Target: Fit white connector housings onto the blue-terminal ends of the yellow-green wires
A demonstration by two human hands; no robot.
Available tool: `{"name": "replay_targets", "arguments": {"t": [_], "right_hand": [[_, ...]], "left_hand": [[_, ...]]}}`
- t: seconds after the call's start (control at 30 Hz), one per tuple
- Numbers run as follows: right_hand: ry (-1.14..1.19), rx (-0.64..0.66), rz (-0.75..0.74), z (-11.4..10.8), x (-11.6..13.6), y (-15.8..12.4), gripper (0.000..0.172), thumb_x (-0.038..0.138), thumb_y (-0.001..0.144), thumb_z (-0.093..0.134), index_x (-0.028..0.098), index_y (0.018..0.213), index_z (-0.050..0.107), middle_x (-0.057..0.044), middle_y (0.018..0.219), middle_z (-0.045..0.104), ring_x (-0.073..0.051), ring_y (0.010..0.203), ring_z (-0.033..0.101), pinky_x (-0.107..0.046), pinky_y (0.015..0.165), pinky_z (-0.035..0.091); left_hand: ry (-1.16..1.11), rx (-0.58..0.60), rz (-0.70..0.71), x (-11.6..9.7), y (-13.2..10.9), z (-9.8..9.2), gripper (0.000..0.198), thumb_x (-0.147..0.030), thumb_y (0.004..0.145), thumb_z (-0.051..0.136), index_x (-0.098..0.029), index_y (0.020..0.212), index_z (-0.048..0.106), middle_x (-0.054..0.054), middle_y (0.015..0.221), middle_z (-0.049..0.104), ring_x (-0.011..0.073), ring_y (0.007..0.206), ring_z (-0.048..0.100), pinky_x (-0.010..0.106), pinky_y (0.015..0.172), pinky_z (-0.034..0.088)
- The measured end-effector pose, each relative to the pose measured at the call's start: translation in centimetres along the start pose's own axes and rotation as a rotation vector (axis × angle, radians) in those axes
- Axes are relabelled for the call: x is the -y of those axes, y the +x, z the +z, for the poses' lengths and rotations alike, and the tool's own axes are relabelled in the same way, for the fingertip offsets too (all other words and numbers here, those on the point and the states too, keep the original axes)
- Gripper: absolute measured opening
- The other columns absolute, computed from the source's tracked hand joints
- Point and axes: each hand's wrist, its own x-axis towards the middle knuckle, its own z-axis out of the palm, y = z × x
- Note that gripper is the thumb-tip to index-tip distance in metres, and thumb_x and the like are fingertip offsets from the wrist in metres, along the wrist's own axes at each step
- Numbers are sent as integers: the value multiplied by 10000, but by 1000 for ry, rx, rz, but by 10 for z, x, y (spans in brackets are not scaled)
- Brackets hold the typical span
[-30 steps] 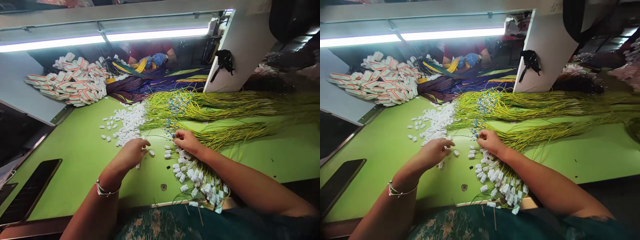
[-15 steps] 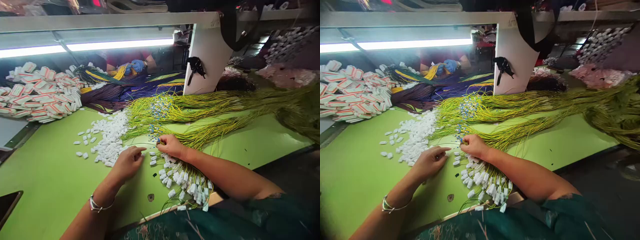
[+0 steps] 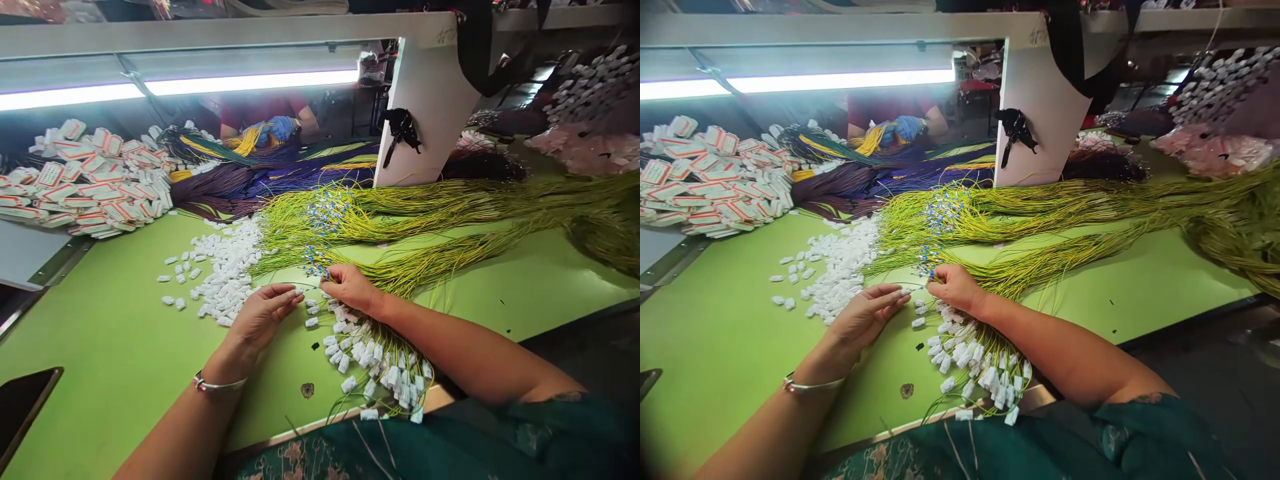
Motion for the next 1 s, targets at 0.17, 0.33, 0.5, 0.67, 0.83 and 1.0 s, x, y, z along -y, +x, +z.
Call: {"name": "replay_targets", "arguments": {"t": [0.17, 0.33, 0.5, 0.67, 0.83, 1.0], "right_hand": [[-15, 10, -10, -1, 2, -1, 211, 285, 682, 498, 182, 547, 372, 63, 537, 272, -70, 543, 245, -224, 498, 196], [10, 41, 13, -1, 3, 0, 166, 271, 667, 492, 169, 555, 425, 60, 538, 296, -68, 538, 260, -221, 497, 201], [40, 48, 49, -1, 3, 0, 140, 259, 644, 509, 158, 561, 458, 61, 536, 325, -63, 530, 273, -215, 491, 206], [111, 109, 102, -4, 8, -1, 141, 273, 621, 528, 150, 566, 486, 63, 529, 328, -61, 517, 268, -219, 481, 198], [127, 118, 116, -5, 11, -2, 145, 267, 616, 534, 148, 550, 485, 65, 518, 313, -60, 513, 261, -223, 481, 181], [130, 128, 150, -6, 12, -2, 139, 265, 620, 529, 149, 554, 492, 69, 499, 292, -61, 506, 245, -230, 479, 164]], "left_hand": [[-2, 44, 12, 5, 2, -1, 284, -121, 500, 852, -117, 729, 684, 45, 720, 710, 152, 735, 689, 178, 690, 528], [20, 52, 79, 6, 1, 1, 269, -136, 504, 850, -125, 714, 682, 48, 763, 721, 142, 770, 680, 182, 728, 512], [61, 66, 127, 6, -1, 1, 230, -176, 524, 845, -137, 668, 670, 52, 820, 724, 147, 785, 669, 226, 757, 513], [174, 81, 218, 9, 2, -3, 201, -194, 551, 833, -140, 638, 660, 75, 892, 720, 164, 818, 657, 271, 785, 508], [166, 90, 215, 8, 0, -2, 204, -197, 545, 831, -146, 605, 642, 72, 882, 719, 171, 821, 656, 291, 803, 505], [219, 128, 243, 4, -4, -1, 184, -194, 561, 812, -149, 573, 634, 73, 852, 722, 169, 784, 658, 288, 791, 503]]}}
